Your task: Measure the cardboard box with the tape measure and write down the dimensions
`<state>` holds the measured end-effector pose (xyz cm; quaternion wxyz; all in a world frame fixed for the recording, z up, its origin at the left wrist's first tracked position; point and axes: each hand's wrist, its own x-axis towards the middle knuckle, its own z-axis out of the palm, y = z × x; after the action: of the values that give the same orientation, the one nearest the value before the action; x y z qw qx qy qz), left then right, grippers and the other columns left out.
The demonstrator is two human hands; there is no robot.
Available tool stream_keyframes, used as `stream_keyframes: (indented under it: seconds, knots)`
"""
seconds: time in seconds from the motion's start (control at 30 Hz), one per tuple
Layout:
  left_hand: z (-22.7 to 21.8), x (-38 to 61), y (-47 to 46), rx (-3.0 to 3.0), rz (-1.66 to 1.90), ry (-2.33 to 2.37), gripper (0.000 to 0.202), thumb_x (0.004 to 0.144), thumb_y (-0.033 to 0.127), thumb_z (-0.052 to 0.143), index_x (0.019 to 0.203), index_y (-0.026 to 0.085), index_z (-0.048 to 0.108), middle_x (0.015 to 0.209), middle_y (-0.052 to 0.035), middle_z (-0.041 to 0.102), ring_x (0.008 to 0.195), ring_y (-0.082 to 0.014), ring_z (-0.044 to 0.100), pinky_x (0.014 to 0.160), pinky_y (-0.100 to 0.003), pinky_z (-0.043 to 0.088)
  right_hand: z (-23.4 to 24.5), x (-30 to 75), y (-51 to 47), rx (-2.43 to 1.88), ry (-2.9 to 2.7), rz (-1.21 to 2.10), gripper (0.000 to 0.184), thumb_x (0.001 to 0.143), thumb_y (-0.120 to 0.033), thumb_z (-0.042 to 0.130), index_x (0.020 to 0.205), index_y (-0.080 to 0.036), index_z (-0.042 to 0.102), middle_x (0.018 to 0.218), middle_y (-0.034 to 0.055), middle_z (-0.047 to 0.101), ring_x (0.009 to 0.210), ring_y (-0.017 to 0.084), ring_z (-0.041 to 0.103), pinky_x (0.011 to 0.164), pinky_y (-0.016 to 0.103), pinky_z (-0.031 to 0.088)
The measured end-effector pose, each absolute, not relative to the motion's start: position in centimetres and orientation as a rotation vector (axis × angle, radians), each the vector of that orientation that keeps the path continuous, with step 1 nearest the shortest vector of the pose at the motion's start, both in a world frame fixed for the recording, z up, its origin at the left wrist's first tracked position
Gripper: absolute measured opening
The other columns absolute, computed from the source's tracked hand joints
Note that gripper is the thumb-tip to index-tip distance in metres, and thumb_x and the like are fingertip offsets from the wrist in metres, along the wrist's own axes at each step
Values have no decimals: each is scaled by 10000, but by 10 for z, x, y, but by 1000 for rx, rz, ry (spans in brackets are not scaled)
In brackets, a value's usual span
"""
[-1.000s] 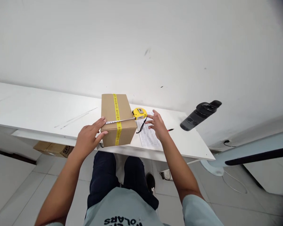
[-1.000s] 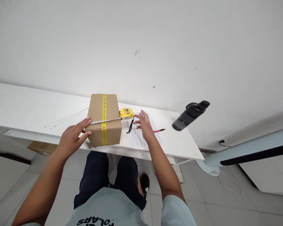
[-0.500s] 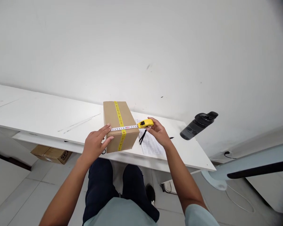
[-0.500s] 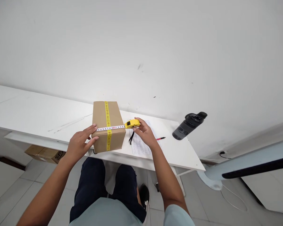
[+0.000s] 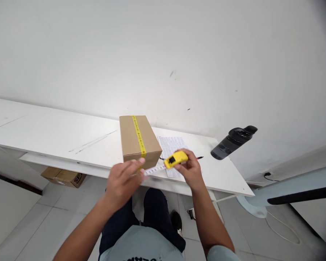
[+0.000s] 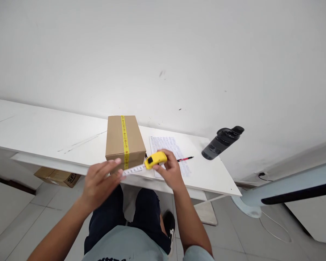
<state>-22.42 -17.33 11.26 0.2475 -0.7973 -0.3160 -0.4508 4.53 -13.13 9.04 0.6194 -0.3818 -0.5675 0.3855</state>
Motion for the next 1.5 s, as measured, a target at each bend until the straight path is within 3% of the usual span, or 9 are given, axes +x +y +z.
stream_keyframes:
  seconds: [0.17,0.27,0.37,0.53,0.7,0.83,1.03,1.17,1.5]
  knots:
    - [99,-186,-183,-2298,-1118,-567,149,910,410,699,980,278,690,1241,0,739,1175,-161,647,986,-313,472,42,30,-201,-986,-1069,1191,512,709,-473,863,1101,-305,580,893,9,659,694,187,619,612,320,543]
    - [81,-171,-180,-2404,-1061,-583,502,867,719,546,928,244,695,1353,-67,679,1224,-209,613,1070,-368,420,9,19,-223,-986,-870,1232,511,748,-479,835,1134,-313,543,859,-4,663,654,176,618,591,310,542]
    - [76,-164,-173,-2456,-1029,-610,747,803,860,433,1119,233,690,1402,-133,634,1299,-282,562,1185,-478,311,-17,8,-234,-954,-748,1298,480,752,-464,836,1112,-313,556,873,-5,677,701,185,637,627,313,551]
    - [109,-169,-142,-2296,-986,-1115,683,897,681,541,1397,216,548,1462,-163,574,1370,-393,483,1209,-624,187,-30,-12,-234,-947,-647,1361,520,730,-475,851,1139,-299,583,917,2,682,739,185,643,654,322,553]
    - [114,-201,-123,-2051,-1119,-1564,478,915,574,598,1264,250,639,1278,-135,696,1220,-404,582,1158,-762,95,-21,-21,-218,-884,-631,1395,514,689,-502,878,1071,-282,613,908,5,694,746,183,647,691,334,554]
    - [90,-253,-126,-1828,-1262,-1560,362,938,531,581,1154,250,657,1206,-114,730,1121,-326,633,1170,-697,174,-10,-15,-195,-806,-743,1438,435,759,-538,822,1028,-267,615,918,19,735,696,173,656,731,348,540]
    - [57,-317,-126,-1827,-1611,-1516,415,1036,459,346,1198,202,630,1226,-151,705,1188,-262,635,1116,-553,384,18,-23,-137,-724,-823,1381,464,801,-605,755,1061,-266,575,1288,74,680,729,163,677,704,355,548]
    - [48,-318,-132,-1855,-1664,-1528,484,1041,466,303,1299,191,606,1290,-158,675,1239,-244,610,1048,-462,472,28,-38,-125,-740,-854,1391,501,783,-648,742,1049,-260,568,1205,73,719,689,173,679,622,338,531]
    - [109,-300,-127,-2051,-1169,-1194,324,990,418,440,1121,293,709,1096,-37,780,1020,-236,686,1196,-558,240,-7,-35,-184,-944,-947,1496,412,786,-582,764,963,-238,623,917,22,761,548,164,644,553,302,439]
